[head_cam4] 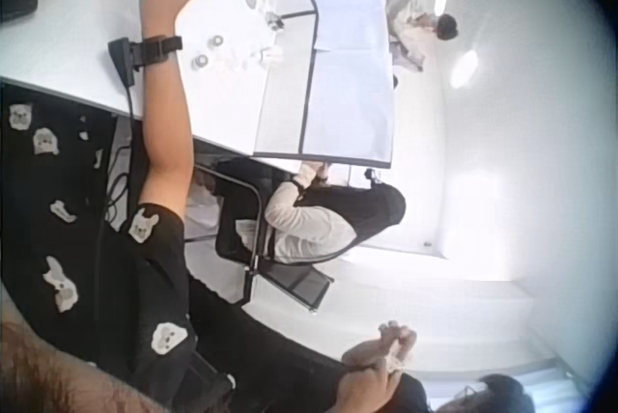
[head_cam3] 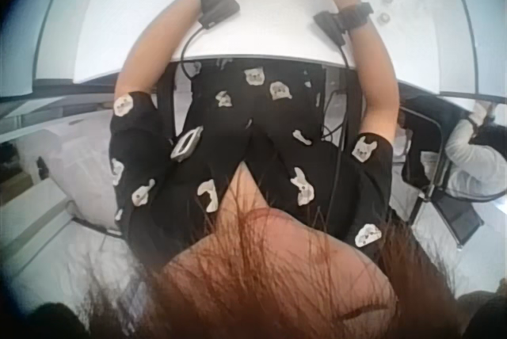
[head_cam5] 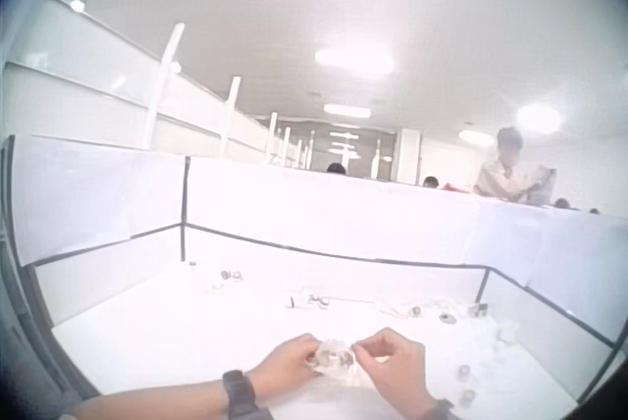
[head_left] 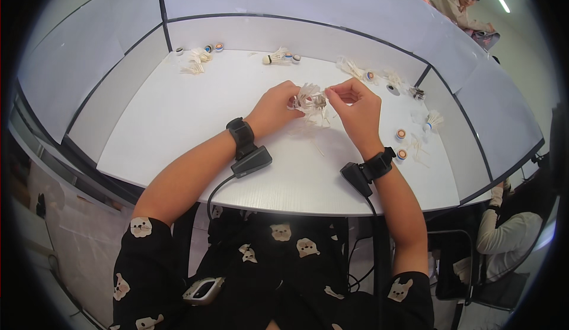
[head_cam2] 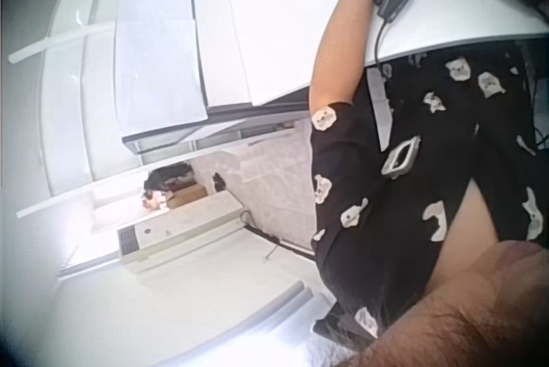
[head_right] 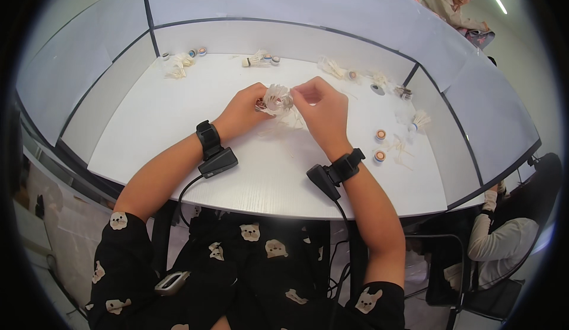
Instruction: The person is assembling shuttlecocks by inserting feathers into a base and adjusting them.
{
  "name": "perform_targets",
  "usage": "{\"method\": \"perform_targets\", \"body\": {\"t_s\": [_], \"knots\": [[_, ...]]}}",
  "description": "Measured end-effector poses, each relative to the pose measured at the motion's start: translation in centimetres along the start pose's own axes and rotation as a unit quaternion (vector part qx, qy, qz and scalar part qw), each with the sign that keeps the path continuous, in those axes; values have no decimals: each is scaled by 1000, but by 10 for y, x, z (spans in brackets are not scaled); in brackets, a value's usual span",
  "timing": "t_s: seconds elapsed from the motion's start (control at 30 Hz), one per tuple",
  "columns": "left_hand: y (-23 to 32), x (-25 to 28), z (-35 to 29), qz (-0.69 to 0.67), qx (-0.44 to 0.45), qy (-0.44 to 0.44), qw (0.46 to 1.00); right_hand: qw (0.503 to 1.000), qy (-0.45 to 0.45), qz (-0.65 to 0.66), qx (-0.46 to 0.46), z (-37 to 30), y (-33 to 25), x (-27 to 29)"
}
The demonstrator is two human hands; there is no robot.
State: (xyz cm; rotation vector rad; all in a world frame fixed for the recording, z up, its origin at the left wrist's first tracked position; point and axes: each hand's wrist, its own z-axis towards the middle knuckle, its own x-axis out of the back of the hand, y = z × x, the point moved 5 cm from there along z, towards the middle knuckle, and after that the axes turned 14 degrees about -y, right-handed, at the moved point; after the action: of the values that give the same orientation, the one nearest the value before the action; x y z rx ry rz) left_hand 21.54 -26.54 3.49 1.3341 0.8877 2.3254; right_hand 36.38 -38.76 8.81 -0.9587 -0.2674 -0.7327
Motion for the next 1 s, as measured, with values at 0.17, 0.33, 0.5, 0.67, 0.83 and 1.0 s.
{"method": "perform_targets", "body": {"t_s": [0.17, 0.33, 0.5, 0.67, 0.83, 1.0], "knots": [[-6, 0, -1, -1, -3, 5, 1000, 1000, -14, 3, -18, 1, 3, -1], [-6, -1, 1, 24, -4, 10, 1000, 999, -22, -9, -38, 1, 1, 0], [-8, -5, 2, -13, -3, -2, 1000, 1000, -12, -16, -23, 1, 0, 2], [-5, -4, -1, -29, 8, -12, 999, 1000, -3, -20, -17, 1, 4, 0], [-2, -4, 2, -17, 1, -13, 1000, 1000, 7, -25, -17, 1, 4, 3], [-1, -2, 1, -14, -4, -3, 1000, 999, 13, -26, -25, 2, 6, 2]]}}
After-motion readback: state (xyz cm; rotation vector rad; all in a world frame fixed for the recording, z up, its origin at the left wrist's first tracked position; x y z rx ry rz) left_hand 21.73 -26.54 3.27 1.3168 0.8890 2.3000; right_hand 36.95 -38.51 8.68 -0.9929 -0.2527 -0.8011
